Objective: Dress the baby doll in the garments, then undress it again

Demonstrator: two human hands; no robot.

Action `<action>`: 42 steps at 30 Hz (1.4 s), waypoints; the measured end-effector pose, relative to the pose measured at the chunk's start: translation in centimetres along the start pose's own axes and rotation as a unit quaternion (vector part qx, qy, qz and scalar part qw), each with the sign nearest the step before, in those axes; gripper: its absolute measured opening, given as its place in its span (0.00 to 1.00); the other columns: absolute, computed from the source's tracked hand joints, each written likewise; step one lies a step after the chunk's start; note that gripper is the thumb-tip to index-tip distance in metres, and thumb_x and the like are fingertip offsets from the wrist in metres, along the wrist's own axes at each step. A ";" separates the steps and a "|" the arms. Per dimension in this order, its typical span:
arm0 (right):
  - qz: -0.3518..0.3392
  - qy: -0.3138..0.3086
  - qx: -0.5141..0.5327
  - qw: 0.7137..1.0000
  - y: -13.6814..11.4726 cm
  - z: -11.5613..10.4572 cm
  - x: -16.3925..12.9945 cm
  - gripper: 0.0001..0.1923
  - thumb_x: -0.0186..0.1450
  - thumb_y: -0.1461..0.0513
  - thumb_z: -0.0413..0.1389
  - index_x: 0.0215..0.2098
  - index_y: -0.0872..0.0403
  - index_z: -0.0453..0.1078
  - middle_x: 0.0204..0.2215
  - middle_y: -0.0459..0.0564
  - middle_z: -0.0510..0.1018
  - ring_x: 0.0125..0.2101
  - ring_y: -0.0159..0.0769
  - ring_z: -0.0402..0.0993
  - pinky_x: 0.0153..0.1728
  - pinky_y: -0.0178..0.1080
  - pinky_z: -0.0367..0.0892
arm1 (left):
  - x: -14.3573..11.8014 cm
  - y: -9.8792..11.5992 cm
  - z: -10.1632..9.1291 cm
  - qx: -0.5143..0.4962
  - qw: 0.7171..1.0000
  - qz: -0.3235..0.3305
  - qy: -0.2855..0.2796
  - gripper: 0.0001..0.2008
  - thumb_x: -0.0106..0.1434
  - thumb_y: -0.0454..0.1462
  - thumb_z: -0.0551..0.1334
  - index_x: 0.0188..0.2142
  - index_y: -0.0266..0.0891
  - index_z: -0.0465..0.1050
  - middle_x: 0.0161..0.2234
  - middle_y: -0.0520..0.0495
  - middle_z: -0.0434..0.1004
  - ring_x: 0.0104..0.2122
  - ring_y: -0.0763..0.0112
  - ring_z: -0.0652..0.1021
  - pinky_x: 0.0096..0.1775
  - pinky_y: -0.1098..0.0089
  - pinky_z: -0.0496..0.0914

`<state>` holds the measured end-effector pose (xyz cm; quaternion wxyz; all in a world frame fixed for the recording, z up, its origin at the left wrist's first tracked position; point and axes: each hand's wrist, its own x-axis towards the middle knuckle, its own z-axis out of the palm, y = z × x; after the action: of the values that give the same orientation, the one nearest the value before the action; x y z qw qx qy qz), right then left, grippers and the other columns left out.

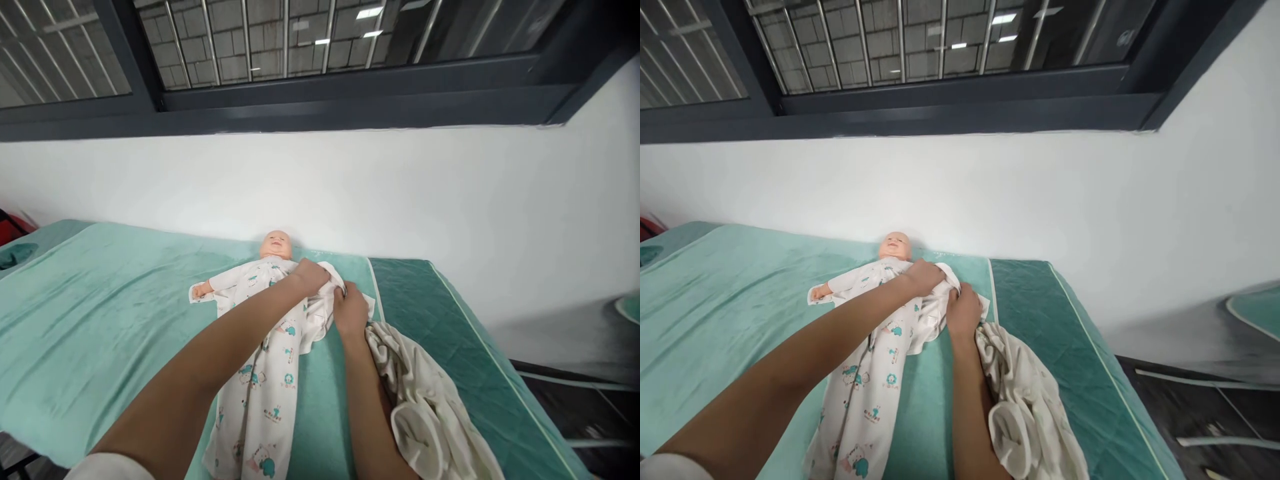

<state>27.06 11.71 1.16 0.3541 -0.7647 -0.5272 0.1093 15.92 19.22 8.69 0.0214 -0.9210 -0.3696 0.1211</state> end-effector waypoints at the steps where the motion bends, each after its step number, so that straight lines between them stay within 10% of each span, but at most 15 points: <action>1: 0.004 0.008 0.016 1.000 0.1 0.0 0.0 0.19 0.68 0.60 0.43 0.48 0.58 0.71 0.40 0.61 0.78 0.41 0.47 0.71 0.44 0.42 0.59 | -0.4 -0.3 -0.5 0.005 1.000 -0.003 0.004 0.14 0.59 0.30 0.64 0.45 0.34 0.75 0.46 0.34 0.80 0.46 0.52 0.80 0.47 0.58 0.71; 15: 0.064 0.023 0.278 0.958 2.0 0.7 1.1 0.18 0.62 0.55 0.48 0.47 0.56 0.66 0.46 0.59 0.76 0.46 0.46 0.72 0.48 0.44 0.66 | -6.1 -3.2 -4.1 0.069 0.996 -0.040 0.049 0.19 0.59 0.27 0.60 0.50 0.39 0.70 0.44 0.37 0.78 0.44 0.54 0.78 0.41 0.61 0.69; 28: 0.030 0.021 0.500 0.866 2.4 2.1 1.8 0.27 0.48 0.58 0.57 0.47 0.54 0.68 0.49 0.57 0.77 0.49 0.47 0.75 0.50 0.49 0.69 | -4.6 -2.1 -2.9 0.024 0.998 -0.040 0.043 0.19 0.60 0.28 0.58 0.52 0.37 0.67 0.46 0.37 0.77 0.45 0.54 0.78 0.41 0.60 0.71; 35: -0.130 0.208 0.113 0.963 0.5 1.4 -0.2 0.33 0.53 0.68 0.47 0.58 0.57 0.65 0.63 0.60 0.64 0.66 0.54 0.51 0.64 0.62 0.47 | -5.5 -2.2 -2.0 -0.041 0.996 -0.070 0.039 0.16 0.62 0.33 0.58 0.50 0.36 0.69 0.50 0.37 0.75 0.49 0.53 0.76 0.46 0.56 0.71; 42: -0.173 0.061 0.203 0.962 -1.7 3.1 -1.9 0.36 0.55 0.68 0.47 0.64 0.54 0.59 0.64 0.57 0.63 0.65 0.47 0.56 0.65 0.58 0.52 | -14.0 -4.7 2.6 -0.273 0.904 -0.156 0.288 0.16 0.70 0.42 0.54 0.53 0.42 0.72 0.55 0.44 0.76 0.57 0.61 0.73 0.59 0.59 0.66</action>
<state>23.32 11.67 -0.31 0.5469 -0.5789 -0.5956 0.1046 2.33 12.94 9.68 -0.1072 -0.8160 -0.5051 -0.2599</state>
